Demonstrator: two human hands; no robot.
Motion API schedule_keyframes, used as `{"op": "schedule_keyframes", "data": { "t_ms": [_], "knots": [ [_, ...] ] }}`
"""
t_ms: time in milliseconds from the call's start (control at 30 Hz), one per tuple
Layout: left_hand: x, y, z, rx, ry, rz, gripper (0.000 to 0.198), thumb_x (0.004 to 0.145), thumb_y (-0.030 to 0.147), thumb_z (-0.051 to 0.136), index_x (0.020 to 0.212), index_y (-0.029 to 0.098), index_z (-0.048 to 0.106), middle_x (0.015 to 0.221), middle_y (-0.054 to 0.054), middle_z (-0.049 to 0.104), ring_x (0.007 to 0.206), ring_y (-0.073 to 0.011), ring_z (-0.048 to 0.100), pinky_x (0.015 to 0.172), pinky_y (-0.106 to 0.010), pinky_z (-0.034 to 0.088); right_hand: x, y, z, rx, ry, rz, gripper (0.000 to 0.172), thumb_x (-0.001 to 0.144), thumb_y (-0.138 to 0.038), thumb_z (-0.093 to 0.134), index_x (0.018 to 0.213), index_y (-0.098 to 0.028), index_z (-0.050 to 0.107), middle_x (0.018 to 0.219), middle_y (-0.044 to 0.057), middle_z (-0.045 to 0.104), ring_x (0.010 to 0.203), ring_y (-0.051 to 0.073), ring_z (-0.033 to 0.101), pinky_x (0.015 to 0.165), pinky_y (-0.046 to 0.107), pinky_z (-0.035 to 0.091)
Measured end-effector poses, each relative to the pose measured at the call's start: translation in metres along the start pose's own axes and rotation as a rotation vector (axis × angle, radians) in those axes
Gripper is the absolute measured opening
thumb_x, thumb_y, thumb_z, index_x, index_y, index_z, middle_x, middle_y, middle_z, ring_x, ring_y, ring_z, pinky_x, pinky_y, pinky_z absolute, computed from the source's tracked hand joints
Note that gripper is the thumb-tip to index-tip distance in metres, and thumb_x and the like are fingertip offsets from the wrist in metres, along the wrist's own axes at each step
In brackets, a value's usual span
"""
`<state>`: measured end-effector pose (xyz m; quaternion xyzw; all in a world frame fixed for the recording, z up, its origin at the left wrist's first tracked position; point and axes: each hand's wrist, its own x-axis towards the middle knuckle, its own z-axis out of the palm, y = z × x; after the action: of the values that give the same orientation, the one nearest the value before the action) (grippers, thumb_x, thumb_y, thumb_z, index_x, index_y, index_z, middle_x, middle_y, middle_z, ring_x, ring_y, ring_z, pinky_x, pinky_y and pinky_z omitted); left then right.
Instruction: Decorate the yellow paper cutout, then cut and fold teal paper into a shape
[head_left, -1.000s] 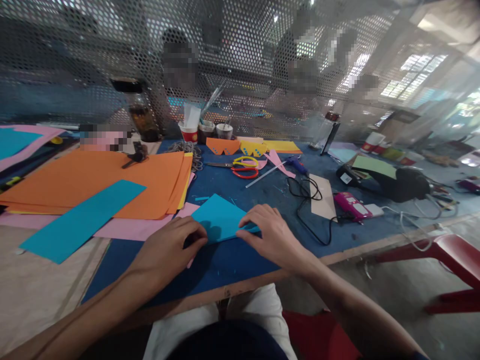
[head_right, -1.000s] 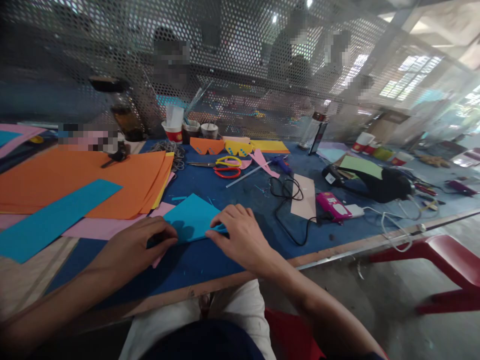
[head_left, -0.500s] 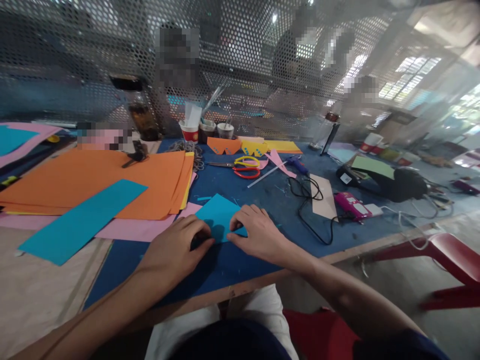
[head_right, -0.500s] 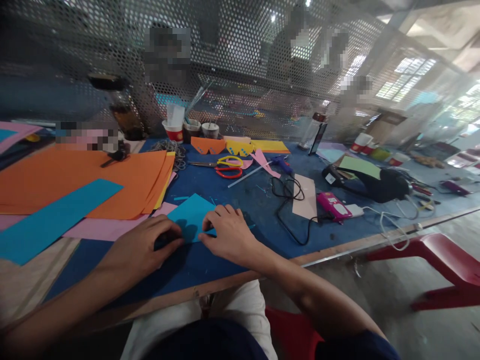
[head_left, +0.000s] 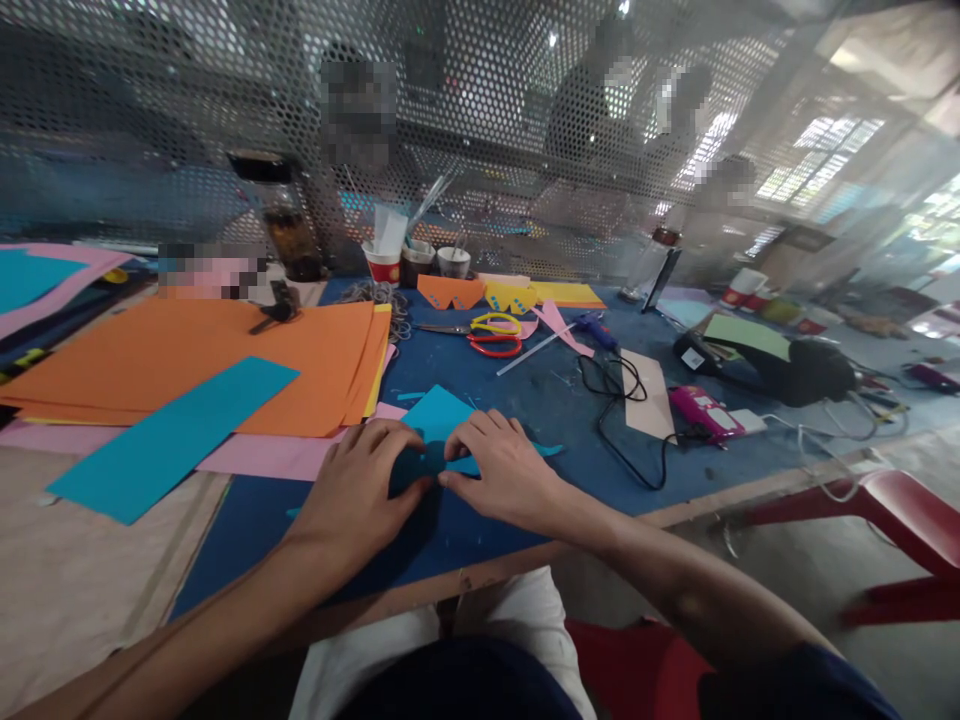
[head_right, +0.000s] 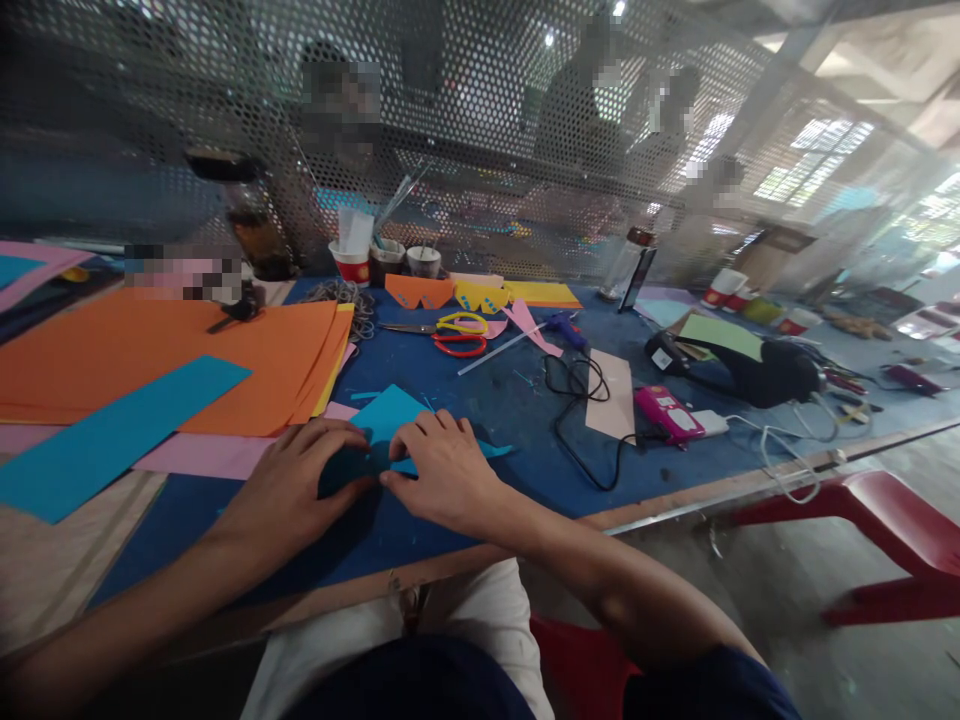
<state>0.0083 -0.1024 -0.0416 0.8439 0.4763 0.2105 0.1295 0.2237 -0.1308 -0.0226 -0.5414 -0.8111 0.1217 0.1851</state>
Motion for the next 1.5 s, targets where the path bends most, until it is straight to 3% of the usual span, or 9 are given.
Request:
{"op": "schedule_keyframes", "data": {
  "t_ms": [633, 867, 1067, 1500],
  "knots": [
    [0.002, -0.011, -0.001, -0.052, -0.040, 0.012, 0.028, 0.088, 0.045, 0.068, 0.107, 0.025, 0.071, 0.126, -0.011, 0.070, 0.120, -0.0383, 0.060, 0.101, -0.056, 0.046, -0.027, 0.036, -0.025, -0.020, 0.017, 0.048, 0.014, 0.099, -0.027, 0.070, 0.110, -0.023, 0.063, 0.121, 0.007, 0.067, 0.114, 0.026, 0.057, 0.093, 0.041, 0.039],
    [0.003, 0.003, -0.002, 0.080, -0.019, 0.001, 0.022, 0.083, 0.037, 0.065, 0.101, 0.025, 0.067, 0.121, -0.011, 0.068, 0.114, -0.0377, 0.059, 0.098, -0.054, 0.047, -0.016, 0.015, -0.010, -0.042, 0.080, -0.011, 0.016, 0.092, -0.027, 0.072, 0.105, -0.022, 0.065, 0.112, 0.005, 0.068, 0.111, 0.026, 0.057, 0.092, 0.041, 0.039],
    [0.004, 0.014, -0.001, 0.157, -0.048, -0.035, 0.025, 0.085, 0.043, 0.063, 0.101, 0.024, 0.062, 0.118, -0.012, 0.065, 0.111, -0.0385, 0.057, 0.094, -0.054, 0.046, -0.003, -0.003, 0.005, -0.037, 0.071, 0.016, 0.017, 0.086, -0.027, 0.069, 0.101, -0.022, 0.064, 0.111, 0.006, 0.066, 0.108, 0.027, 0.056, 0.088, 0.040, 0.039],
    [0.003, 0.011, -0.003, 0.089, -0.058, -0.057, 0.023, 0.079, 0.031, 0.057, 0.101, 0.024, 0.058, 0.122, -0.013, 0.063, 0.115, -0.0377, 0.054, 0.096, -0.054, 0.044, -0.009, 0.008, 0.003, -0.024, 0.076, 0.047, 0.018, 0.083, -0.021, 0.062, 0.100, -0.022, 0.063, 0.109, 0.006, 0.065, 0.107, 0.026, 0.055, 0.088, 0.040, 0.039]
  ]
}}
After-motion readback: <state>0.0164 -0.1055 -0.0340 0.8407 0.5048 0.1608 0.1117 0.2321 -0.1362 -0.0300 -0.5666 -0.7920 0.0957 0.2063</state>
